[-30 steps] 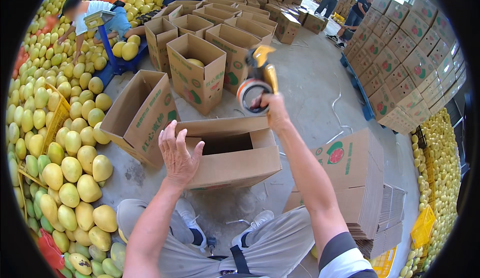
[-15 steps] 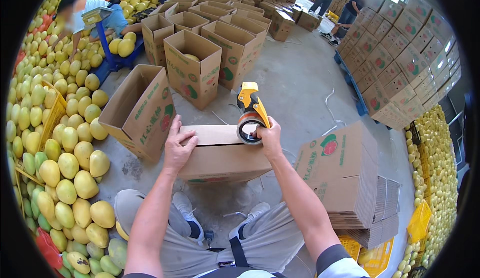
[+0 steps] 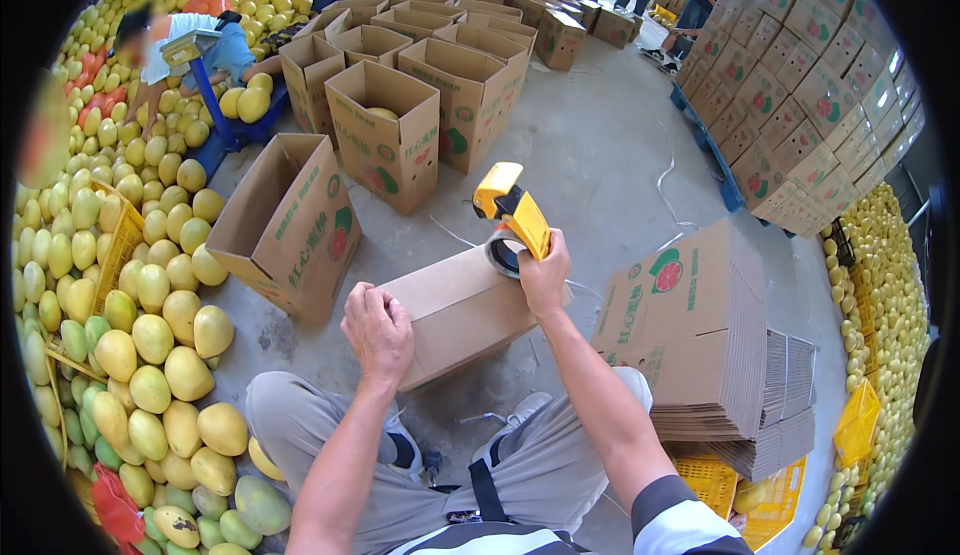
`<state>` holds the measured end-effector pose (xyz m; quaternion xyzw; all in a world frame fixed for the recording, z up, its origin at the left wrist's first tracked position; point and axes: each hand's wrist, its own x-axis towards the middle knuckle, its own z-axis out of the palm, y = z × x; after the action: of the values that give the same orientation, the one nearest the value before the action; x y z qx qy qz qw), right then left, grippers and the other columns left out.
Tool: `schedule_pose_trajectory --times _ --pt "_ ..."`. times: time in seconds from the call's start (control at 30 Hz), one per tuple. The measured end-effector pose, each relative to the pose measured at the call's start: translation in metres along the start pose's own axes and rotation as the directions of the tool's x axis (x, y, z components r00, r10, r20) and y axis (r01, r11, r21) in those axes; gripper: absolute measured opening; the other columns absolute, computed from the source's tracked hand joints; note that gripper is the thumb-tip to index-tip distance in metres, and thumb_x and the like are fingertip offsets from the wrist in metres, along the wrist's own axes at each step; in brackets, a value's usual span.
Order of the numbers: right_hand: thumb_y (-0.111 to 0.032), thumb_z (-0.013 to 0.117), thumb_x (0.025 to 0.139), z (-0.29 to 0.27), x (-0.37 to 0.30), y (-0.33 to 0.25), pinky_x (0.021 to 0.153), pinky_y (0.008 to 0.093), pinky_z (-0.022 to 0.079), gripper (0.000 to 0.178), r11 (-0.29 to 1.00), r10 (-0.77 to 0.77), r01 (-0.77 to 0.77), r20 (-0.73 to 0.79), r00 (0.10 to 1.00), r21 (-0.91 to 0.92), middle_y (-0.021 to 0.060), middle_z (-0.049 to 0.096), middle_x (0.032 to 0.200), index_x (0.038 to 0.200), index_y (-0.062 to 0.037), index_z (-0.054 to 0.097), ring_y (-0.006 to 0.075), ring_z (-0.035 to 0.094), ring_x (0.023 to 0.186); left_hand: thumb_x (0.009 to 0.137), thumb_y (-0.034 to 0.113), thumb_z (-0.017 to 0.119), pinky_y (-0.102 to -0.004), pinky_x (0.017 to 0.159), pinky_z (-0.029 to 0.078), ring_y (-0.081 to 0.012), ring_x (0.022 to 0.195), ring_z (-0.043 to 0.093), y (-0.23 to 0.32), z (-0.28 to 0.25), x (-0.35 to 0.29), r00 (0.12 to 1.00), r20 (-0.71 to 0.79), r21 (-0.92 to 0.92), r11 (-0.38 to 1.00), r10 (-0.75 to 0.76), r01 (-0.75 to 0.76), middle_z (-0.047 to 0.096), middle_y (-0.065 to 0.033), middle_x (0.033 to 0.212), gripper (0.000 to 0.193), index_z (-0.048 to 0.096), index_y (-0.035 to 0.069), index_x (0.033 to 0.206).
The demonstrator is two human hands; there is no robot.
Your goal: The person sits on the floor and repeatedly folds flat cardboard sheets into open boxes, then uses a handheld tape dispenser to seal the seams. The person places each finished box aside and continues the cycle with new sheets.
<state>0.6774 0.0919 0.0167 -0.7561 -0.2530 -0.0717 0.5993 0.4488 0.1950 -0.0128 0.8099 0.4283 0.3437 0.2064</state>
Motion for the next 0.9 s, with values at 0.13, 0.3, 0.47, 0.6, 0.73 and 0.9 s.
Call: schedule_pose_trajectory --times 0.13,0.3,0.47,0.6,0.73,0.9 --pt "-0.002 0.065 0.075 0.007 -0.016 -0.030 0.083 0.0406 0.051 0.032 0.993 0.064 -0.056 -0.068 0.996 0.104 0.0187 0.064 0.087 0.106 0.0033 0.059 0.0373 0.066 0.087 0.092 0.015 0.062 -0.0536 0.109 0.035 -0.0359 0.130 0.049 -0.003 -0.002 -0.005 0.999 -0.010 0.053 0.998 0.039 -0.039 0.053 -0.0149 0.131 0.018 0.057 0.006 0.107" --pt "-0.005 0.070 0.076 0.013 -0.055 -0.018 0.078 0.0461 0.052 0.031 0.994 -0.035 0.030 -0.047 0.998 -0.106 0.0215 0.065 0.090 0.104 0.0001 0.058 0.0448 0.065 0.087 0.095 0.022 0.061 -0.0619 0.119 0.025 -0.0390 0.144 0.040 -0.004 0.003 -0.009 0.985 0.078 0.236 0.958 0.151 -0.166 0.050 -0.0196 0.144 0.025 0.058 0.005 0.113" --pt "-0.007 0.071 0.079 0.028 -0.057 -0.018 0.078 0.0499 0.052 0.029 0.983 -0.097 0.098 0.014 0.995 -0.155 0.0222 0.066 0.093 0.103 -0.0019 0.057 0.0473 0.065 0.091 0.096 0.036 0.066 -0.0665 0.117 0.026 -0.0456 0.145 0.038 0.004 -0.027 0.010 0.777 0.346 0.117 0.798 0.526 -0.592 0.048 -0.0200 0.150 0.036 0.059 0.005 0.113" --pt "-0.005 0.073 0.079 0.024 -0.057 -0.014 0.084 0.0469 0.052 0.035 0.995 -0.003 0.000 -0.030 1.000 -0.102 0.0216 0.068 0.098 0.111 -0.0006 0.058 0.0441 0.067 0.097 0.084 0.072 0.064 -0.0739 0.115 0.024 -0.0546 0.145 0.034 0.013 -0.046 0.015 0.518 0.561 -0.023 0.637 0.646 -0.771 0.042 -0.0173 0.159 0.083 0.058 0.008 0.137" --pt "-0.007 0.076 0.079 0.023 -0.054 -0.029 0.098 0.0414 0.050 0.054 0.991 0.134 -0.132 0.057 0.989 -0.023 0.0204 0.066 0.119 0.128 0.0025 0.055 0.0362 0.065 0.114 0.079 0.074 0.066 -0.0749 0.114 0.026 -0.0548 0.146 0.032 0.013 -0.036 0.014 0.567 0.566 0.013 0.681 0.599 -0.732 0.044 -0.0135 0.158 0.089 0.057 0.012 0.143" --pt "-0.007 0.077 0.082 0.008 -0.067 -0.034 0.115 0.0409 0.040 0.075 0.999 -0.036 0.034 0.260 0.965 0.011 0.0199 0.056 0.136 0.148 0.0044 0.043 0.0328 0.054 0.132 0.073 0.066 0.073 -0.0739 0.113 0.027 -0.0531 0.143 0.037 0.010 -0.034 0.010 0.645 0.455 -0.054 0.742 0.614 -0.669 0.052 -0.0114 0.152 0.083 0.064 0.014 0.136"
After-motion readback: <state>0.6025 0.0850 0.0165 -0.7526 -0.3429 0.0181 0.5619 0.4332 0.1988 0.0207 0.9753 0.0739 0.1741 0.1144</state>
